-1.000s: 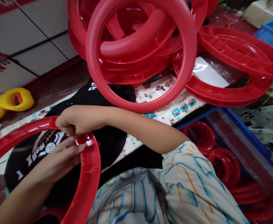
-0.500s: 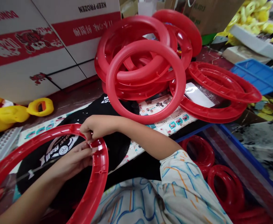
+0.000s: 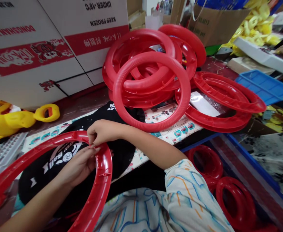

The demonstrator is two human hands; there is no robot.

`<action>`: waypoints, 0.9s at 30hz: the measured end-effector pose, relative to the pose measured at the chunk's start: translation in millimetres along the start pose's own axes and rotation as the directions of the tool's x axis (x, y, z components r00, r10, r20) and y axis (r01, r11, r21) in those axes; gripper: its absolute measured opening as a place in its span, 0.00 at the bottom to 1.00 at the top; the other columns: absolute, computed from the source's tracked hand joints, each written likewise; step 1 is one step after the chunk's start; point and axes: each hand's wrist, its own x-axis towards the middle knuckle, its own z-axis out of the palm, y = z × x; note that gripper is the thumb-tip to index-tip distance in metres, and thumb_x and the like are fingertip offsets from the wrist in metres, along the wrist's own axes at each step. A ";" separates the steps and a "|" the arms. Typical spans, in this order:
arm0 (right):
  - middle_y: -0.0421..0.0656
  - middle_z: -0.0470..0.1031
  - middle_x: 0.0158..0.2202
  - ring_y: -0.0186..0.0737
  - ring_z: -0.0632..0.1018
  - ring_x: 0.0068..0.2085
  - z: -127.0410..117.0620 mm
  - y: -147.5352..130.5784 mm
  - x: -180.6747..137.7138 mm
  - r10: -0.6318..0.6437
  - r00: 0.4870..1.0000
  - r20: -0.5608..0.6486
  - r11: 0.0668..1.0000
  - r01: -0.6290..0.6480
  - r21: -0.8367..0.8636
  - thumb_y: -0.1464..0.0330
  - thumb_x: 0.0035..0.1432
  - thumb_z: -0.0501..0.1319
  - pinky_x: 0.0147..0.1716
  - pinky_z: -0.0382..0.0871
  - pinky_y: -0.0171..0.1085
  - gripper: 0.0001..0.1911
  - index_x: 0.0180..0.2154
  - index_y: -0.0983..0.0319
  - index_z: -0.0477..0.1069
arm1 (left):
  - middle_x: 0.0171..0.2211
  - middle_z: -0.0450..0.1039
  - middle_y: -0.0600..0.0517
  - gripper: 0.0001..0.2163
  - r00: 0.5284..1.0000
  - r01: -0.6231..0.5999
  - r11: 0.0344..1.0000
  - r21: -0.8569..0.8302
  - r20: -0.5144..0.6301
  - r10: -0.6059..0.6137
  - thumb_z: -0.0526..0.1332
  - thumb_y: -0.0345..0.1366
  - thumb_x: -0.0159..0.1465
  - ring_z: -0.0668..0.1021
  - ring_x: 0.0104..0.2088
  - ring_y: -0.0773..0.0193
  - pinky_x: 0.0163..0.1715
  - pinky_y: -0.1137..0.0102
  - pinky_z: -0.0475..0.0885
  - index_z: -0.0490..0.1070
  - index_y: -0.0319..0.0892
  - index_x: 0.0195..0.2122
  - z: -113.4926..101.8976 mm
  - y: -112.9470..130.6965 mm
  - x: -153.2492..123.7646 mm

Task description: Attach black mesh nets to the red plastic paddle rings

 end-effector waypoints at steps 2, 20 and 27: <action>0.37 0.75 0.27 0.30 0.74 0.31 0.0 2.5 0.8 0.024 0.999 -0.038 0.999 -0.023 0.050 0.79 0.48 0.64 0.34 0.65 0.30 0.04 0.29 0.67 0.74 | 0.24 0.73 0.55 0.12 1.000 -0.022 1.000 -0.001 -0.018 0.022 0.70 0.36 0.52 0.78 0.25 0.65 0.28 0.74 0.75 0.68 0.40 0.32 1.5 -0.3 1.1; 0.41 0.73 0.37 0.36 0.74 0.45 7.0 -0.6 0.5 0.104 0.990 -0.096 0.840 -0.036 0.542 0.74 0.43 0.72 0.46 0.66 0.36 0.05 0.26 0.63 0.78 | 0.24 0.73 0.54 0.18 0.991 0.015 0.996 0.083 0.133 -0.026 0.73 0.44 0.51 0.75 0.22 0.69 0.22 0.77 0.71 0.68 0.40 0.33 1.9 0.8 -15.2; 0.37 0.72 0.31 0.30 0.74 0.36 -1.2 0.3 0.0 0.177 0.984 0.028 0.767 -0.155 0.622 0.73 0.37 0.74 0.40 0.68 0.32 0.07 0.23 0.62 0.79 | 0.30 0.76 0.52 0.14 0.967 0.060 0.988 0.145 0.236 -0.093 0.68 0.44 0.57 0.77 0.28 0.68 0.29 0.75 0.75 0.70 0.40 0.35 3.5 -1.9 -19.4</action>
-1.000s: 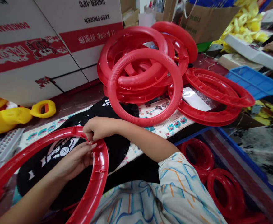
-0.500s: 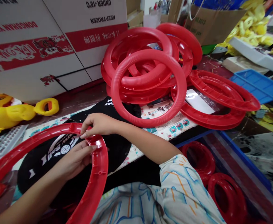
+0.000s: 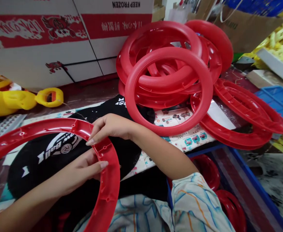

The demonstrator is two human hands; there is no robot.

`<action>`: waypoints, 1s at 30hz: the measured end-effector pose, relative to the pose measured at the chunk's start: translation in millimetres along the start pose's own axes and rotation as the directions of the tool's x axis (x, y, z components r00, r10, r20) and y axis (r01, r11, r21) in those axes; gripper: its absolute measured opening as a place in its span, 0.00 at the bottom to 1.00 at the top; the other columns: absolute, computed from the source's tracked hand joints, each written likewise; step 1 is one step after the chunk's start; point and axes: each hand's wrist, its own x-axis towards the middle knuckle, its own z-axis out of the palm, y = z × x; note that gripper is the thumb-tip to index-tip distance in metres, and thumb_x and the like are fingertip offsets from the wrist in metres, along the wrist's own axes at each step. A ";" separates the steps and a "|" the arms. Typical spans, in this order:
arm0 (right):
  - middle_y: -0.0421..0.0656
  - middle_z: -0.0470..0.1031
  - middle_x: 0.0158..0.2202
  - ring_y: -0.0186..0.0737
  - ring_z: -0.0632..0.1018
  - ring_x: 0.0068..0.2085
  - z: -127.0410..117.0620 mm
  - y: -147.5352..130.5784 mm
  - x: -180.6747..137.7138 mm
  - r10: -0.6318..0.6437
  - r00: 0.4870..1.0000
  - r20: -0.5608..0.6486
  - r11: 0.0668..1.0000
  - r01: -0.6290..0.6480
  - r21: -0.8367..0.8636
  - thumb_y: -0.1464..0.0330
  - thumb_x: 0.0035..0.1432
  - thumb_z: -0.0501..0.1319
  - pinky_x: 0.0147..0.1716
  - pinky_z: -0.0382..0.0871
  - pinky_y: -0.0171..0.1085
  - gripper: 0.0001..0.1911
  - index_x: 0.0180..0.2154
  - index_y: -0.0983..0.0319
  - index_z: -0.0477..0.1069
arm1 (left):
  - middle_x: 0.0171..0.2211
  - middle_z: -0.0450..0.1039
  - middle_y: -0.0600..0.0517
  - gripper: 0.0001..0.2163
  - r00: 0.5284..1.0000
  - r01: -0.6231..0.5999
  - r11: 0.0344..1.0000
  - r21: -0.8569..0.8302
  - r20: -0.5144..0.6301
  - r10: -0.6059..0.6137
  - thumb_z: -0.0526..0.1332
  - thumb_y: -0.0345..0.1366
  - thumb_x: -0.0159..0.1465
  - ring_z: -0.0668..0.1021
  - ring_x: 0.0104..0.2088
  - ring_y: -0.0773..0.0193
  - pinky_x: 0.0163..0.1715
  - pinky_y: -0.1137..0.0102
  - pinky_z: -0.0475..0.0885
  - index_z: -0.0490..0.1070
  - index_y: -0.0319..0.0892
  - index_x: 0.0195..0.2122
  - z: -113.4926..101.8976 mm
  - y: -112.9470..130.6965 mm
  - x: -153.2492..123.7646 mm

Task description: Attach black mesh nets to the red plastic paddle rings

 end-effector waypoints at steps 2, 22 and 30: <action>0.36 0.72 0.29 0.30 0.74 0.33 -0.9 -1.2 -0.1 0.008 1.000 0.011 1.000 -0.008 -0.022 0.73 0.37 0.74 0.38 0.69 0.32 0.07 0.23 0.62 0.79 | 0.29 0.76 0.53 0.12 0.999 -0.014 1.000 0.008 0.038 0.014 0.67 0.43 0.59 0.77 0.28 0.68 0.29 0.75 0.74 0.71 0.40 0.36 0.1 1.1 0.1; 0.42 0.69 0.49 0.38 0.72 0.51 5.7 -7.0 -2.7 -0.391 0.908 -0.148 0.883 0.325 -0.337 0.71 0.47 0.72 0.52 0.65 0.40 0.03 0.28 0.60 0.79 | 0.27 0.73 0.55 0.15 0.977 -0.185 0.968 -0.167 -0.138 0.163 0.69 0.37 0.53 0.78 0.25 0.65 0.24 0.72 0.75 0.65 0.40 0.36 1.1 1.1 10.5; 0.44 0.68 0.55 0.44 0.70 0.57 6.5 -5.1 -2.8 -0.352 0.936 -0.029 0.881 0.320 -0.348 0.69 0.48 0.72 0.59 0.60 0.48 0.03 0.27 0.60 0.79 | 0.32 0.75 0.53 0.13 0.993 -0.091 0.991 -0.095 0.064 0.097 0.65 0.42 0.60 0.80 0.31 0.64 0.29 0.70 0.76 0.64 0.42 0.38 5.6 -8.5 11.0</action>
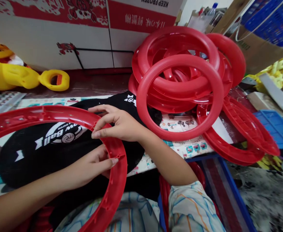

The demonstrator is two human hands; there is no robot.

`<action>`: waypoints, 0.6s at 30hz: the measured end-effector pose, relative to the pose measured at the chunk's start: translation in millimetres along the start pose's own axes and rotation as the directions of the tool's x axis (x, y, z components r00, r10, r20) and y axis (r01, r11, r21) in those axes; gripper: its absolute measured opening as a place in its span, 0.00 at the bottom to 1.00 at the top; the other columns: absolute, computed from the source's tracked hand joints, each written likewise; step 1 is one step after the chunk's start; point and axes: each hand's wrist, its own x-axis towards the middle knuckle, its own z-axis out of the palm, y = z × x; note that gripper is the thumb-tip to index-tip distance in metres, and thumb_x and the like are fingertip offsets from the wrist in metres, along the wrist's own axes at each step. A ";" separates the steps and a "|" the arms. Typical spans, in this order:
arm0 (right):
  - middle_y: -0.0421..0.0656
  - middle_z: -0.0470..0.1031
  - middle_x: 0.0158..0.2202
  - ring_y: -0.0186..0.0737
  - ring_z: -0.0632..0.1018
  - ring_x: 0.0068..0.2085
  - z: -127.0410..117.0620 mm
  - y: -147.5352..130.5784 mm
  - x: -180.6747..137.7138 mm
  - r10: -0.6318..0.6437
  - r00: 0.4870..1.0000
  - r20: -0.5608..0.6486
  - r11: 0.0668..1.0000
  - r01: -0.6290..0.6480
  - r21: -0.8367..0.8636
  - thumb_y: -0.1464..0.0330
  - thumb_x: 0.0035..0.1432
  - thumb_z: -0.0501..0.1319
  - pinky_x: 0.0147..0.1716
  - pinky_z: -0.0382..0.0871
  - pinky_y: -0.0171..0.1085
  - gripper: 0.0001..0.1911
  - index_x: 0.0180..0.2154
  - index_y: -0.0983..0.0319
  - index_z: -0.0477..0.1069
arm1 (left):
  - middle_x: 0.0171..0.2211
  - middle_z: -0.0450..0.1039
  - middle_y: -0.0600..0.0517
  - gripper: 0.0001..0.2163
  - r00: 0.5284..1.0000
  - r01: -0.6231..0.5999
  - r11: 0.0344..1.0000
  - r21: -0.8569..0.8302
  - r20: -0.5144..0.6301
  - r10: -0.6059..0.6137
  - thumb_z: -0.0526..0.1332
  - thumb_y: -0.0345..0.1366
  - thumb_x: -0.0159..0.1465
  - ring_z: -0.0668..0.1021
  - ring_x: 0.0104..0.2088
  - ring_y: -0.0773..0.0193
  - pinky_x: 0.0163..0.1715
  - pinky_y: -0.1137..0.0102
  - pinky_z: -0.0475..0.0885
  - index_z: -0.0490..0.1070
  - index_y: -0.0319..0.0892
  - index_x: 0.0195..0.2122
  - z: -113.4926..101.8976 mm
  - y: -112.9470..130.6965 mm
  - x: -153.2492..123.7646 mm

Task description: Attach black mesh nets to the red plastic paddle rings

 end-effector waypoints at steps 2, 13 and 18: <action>0.44 0.66 0.57 0.46 0.69 0.58 1.8 1.2 -0.3 0.029 0.999 -0.019 1.000 -0.029 0.001 0.69 0.48 0.72 0.59 0.61 0.49 0.03 0.28 0.60 0.79 | 0.32 0.75 0.53 0.14 1.000 0.007 1.000 -0.009 0.016 -0.007 0.65 0.43 0.60 0.79 0.31 0.64 0.30 0.70 0.76 0.64 0.42 0.38 0.0 -0.9 0.0; 0.45 0.68 0.57 0.42 0.75 0.51 1.3 11.7 0.4 -0.024 1.000 -0.011 0.980 0.026 0.196 0.71 0.45 0.73 0.53 0.70 0.45 0.04 0.28 0.60 0.81 | 0.33 0.76 0.52 0.12 1.000 0.020 0.998 -0.052 0.011 -0.019 0.67 0.40 0.59 0.79 0.32 0.63 0.32 0.70 0.75 0.67 0.42 0.38 -0.8 -0.5 -3.2; 0.44 0.69 0.57 0.37 0.77 0.47 1.4 12.3 0.2 -0.004 1.000 -0.010 0.980 0.006 0.197 0.73 0.46 0.72 0.53 0.70 0.43 0.04 0.27 0.61 0.80 | 0.38 0.77 0.49 0.15 0.975 -0.163 0.982 -0.097 -0.170 0.145 0.69 0.39 0.57 0.80 0.39 0.61 0.37 0.69 0.76 0.69 0.42 0.43 -5.6 -0.8 1.9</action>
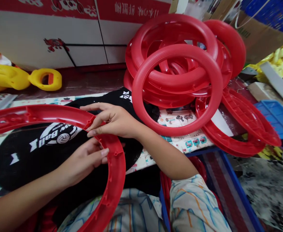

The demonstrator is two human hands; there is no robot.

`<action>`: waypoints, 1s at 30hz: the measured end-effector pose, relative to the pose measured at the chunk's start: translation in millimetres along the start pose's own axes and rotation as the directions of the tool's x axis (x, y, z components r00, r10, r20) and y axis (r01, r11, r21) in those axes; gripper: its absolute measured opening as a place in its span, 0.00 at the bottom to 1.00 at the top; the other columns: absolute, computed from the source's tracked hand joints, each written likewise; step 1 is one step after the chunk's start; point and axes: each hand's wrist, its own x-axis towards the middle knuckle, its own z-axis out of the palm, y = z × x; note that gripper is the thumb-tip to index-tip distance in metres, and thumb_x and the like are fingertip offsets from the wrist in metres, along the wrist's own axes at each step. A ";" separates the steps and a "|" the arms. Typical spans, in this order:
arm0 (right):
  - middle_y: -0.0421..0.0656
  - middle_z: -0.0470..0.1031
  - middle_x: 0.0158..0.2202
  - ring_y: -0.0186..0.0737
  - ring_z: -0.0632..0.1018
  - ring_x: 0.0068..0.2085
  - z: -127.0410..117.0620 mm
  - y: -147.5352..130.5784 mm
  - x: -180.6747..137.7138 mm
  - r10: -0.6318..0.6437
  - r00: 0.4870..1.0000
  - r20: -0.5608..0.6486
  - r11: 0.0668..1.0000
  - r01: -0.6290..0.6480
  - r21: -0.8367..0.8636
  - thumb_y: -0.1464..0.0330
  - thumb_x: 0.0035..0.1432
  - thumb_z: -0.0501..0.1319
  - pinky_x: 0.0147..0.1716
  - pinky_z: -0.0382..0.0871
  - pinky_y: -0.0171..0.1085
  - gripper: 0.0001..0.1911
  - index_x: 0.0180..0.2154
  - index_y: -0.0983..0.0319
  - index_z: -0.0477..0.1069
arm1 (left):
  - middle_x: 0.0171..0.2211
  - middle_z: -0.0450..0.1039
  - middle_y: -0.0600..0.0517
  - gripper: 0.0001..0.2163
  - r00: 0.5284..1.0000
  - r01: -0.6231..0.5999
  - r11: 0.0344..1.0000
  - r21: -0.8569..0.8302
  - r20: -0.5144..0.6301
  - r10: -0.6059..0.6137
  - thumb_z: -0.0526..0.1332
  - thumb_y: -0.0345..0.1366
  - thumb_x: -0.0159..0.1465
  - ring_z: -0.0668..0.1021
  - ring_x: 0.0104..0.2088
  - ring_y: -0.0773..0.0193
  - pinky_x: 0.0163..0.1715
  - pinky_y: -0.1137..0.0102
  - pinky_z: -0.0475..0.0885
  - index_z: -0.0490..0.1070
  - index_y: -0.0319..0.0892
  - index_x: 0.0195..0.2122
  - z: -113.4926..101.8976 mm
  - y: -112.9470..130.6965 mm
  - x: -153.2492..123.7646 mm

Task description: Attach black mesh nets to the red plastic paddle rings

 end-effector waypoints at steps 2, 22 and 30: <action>0.45 0.69 0.56 0.38 0.76 0.47 0.3 0.3 -0.4 0.001 1.000 -0.006 1.000 -0.001 -0.011 0.74 0.47 0.71 0.52 0.70 0.43 0.03 0.27 0.62 0.80 | 0.37 0.77 0.51 0.17 0.991 -0.088 0.996 -0.019 -0.104 0.085 0.69 0.37 0.56 0.80 0.38 0.62 0.36 0.71 0.76 0.67 0.43 0.45 1.6 1.9 3.0; 0.49 0.64 0.59 0.46 0.64 0.62 0.2 -6.9 -1.8 -0.235 0.946 0.223 0.786 0.320 -0.529 0.68 0.56 0.65 0.61 0.60 0.46 0.05 0.29 0.62 0.74 | 0.31 0.76 0.54 0.15 0.985 -0.060 0.989 0.134 -0.151 0.080 0.67 0.28 0.48 0.77 0.32 0.64 0.31 0.73 0.72 0.69 0.40 0.37 -0.3 9.8 1.6; 0.48 0.66 0.59 0.43 0.67 0.60 -11.6 -14.8 -3.1 -0.100 0.946 0.307 0.872 0.232 -0.430 0.70 0.52 0.68 0.61 0.58 0.45 0.05 0.27 0.62 0.73 | 0.31 0.76 0.52 0.15 0.999 0.012 0.996 0.091 -0.032 -0.009 0.67 0.30 0.48 0.79 0.32 0.61 0.33 0.69 0.74 0.67 0.41 0.36 3.2 12.9 -1.1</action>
